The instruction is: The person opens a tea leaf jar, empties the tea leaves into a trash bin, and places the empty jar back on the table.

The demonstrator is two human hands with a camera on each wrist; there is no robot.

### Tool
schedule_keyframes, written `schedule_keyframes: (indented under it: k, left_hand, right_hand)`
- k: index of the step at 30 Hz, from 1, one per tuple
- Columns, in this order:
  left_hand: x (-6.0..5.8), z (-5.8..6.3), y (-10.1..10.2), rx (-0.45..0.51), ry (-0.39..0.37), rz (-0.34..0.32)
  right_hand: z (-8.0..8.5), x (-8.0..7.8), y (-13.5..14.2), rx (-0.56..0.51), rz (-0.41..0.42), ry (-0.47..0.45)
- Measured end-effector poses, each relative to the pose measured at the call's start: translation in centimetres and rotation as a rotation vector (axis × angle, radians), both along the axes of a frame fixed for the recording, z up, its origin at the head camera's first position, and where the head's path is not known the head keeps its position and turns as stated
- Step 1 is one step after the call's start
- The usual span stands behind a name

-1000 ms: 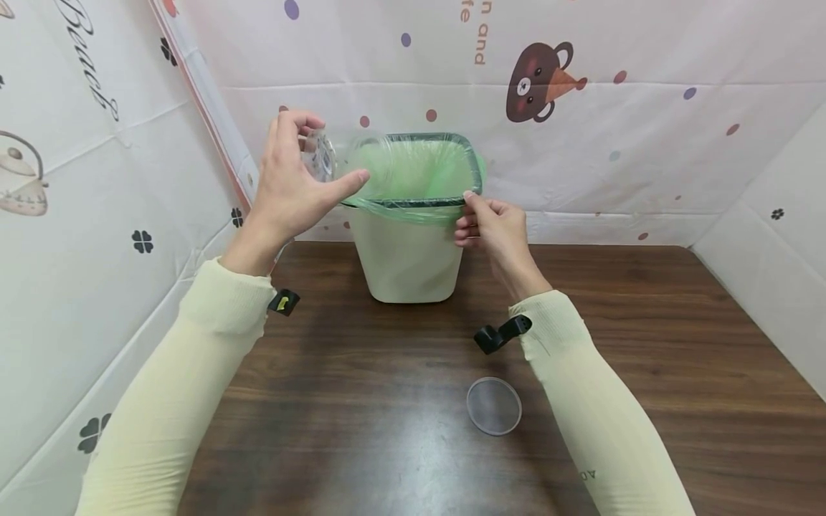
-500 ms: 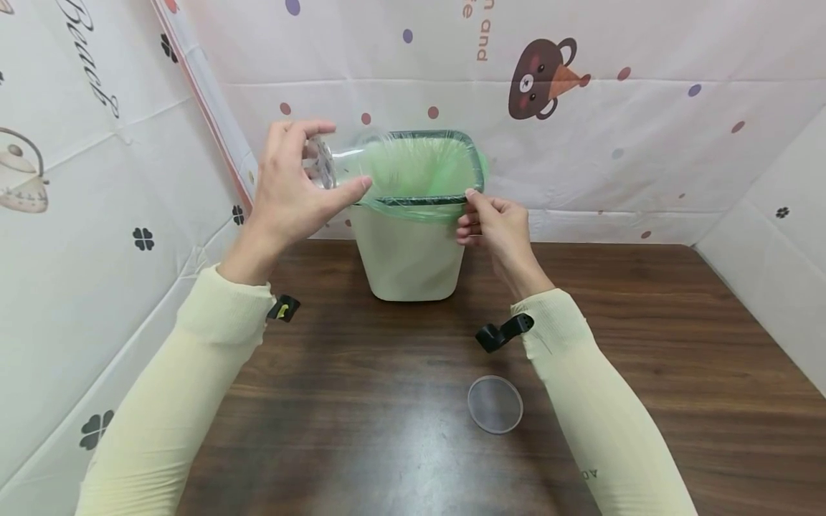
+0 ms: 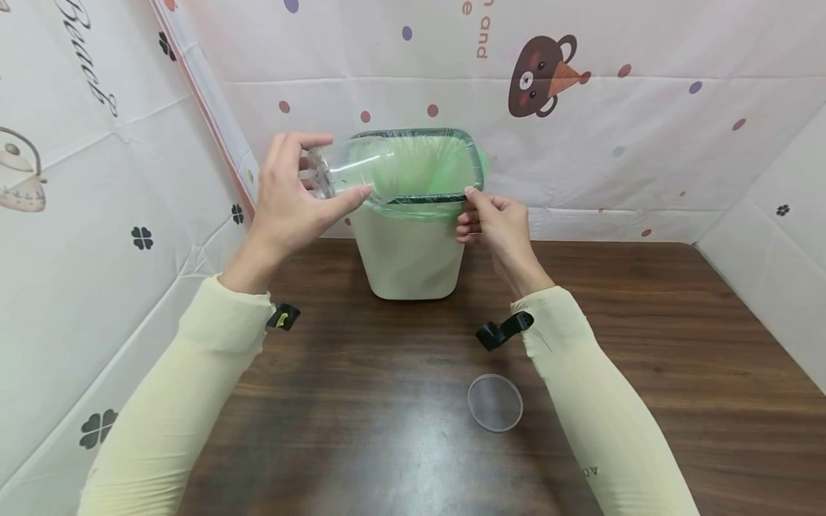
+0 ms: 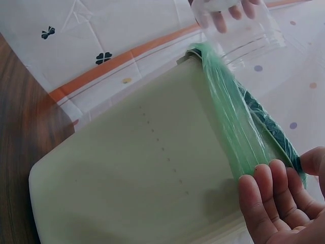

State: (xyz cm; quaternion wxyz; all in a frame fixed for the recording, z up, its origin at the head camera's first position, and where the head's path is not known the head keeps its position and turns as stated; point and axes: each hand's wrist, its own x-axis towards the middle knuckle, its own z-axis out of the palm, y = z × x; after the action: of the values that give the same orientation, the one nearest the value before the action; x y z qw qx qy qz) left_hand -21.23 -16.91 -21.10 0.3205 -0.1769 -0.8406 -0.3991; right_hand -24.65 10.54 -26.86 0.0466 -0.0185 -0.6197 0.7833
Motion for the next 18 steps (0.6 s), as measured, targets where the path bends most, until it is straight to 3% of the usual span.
schedule_keyframes:
  k: [8,18]
  left_hand:
    - [0.4,-0.8,-0.2,0.030,-0.039,0.009]
    - [1.0,-2.3,-0.6,0.083,-0.098,-0.024]
  right_hand:
    - [0.0,-0.1,-0.1,-0.003,0.005,0.000]
    - [0.0,0.0,0.1,0.017,0.015,0.016]
